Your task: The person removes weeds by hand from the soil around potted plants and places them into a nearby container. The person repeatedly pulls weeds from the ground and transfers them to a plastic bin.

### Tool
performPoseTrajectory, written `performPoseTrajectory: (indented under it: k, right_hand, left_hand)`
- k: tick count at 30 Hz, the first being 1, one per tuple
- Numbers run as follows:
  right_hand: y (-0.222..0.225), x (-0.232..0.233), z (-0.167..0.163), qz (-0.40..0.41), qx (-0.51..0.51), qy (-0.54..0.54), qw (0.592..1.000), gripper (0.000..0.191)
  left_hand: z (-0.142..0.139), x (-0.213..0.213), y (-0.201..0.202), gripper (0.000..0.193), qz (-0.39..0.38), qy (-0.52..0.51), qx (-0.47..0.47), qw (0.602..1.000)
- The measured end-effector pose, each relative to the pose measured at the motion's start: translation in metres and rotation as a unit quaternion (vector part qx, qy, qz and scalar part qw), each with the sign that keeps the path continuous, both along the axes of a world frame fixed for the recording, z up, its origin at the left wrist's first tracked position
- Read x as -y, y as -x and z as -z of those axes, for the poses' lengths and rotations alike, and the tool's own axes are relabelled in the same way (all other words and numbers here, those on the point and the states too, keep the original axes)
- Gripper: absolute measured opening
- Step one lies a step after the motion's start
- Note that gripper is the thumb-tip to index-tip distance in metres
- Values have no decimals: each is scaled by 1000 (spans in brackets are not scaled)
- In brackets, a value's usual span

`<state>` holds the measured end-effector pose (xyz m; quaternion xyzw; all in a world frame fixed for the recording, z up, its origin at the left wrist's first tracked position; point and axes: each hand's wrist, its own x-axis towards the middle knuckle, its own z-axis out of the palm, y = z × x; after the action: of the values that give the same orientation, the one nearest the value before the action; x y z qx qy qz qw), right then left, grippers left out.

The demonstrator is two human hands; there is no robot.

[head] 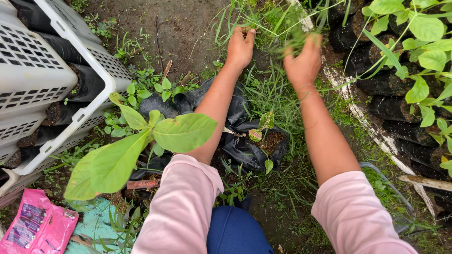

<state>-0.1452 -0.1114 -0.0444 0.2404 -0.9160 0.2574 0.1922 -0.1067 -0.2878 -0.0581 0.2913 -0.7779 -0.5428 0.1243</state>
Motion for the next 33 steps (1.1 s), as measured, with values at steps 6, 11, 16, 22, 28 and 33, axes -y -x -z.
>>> performPoseTrajectory:
  k: [6,11,16,22,28,33]
  right_hand:
    - [-10,-8,5,8,182,185,966,24]
    - [5,-9,-4,35,177,390,903,26]
    - [13,14,-15,-5,104,38,994,45]
    - [21,28,-19,-29,118,41,992,34]
    - [24,1,-10,-41,416,356,836,23]
    - [-1,-46,-3,-10,573,559,599,22]
  left_hand:
    - [1,-1,0,32,7,14,-18,1000]
    - [0,-2,0,32,11,44,-20,999]
    - [-1,-1,0,32,14,65,-10,998]
    - [-10,0,-2,32,23,44,23,999]
    - [-11,-2,-2,34,22,51,11,998]
    - [-7,-1,0,31,39,69,-2,997]
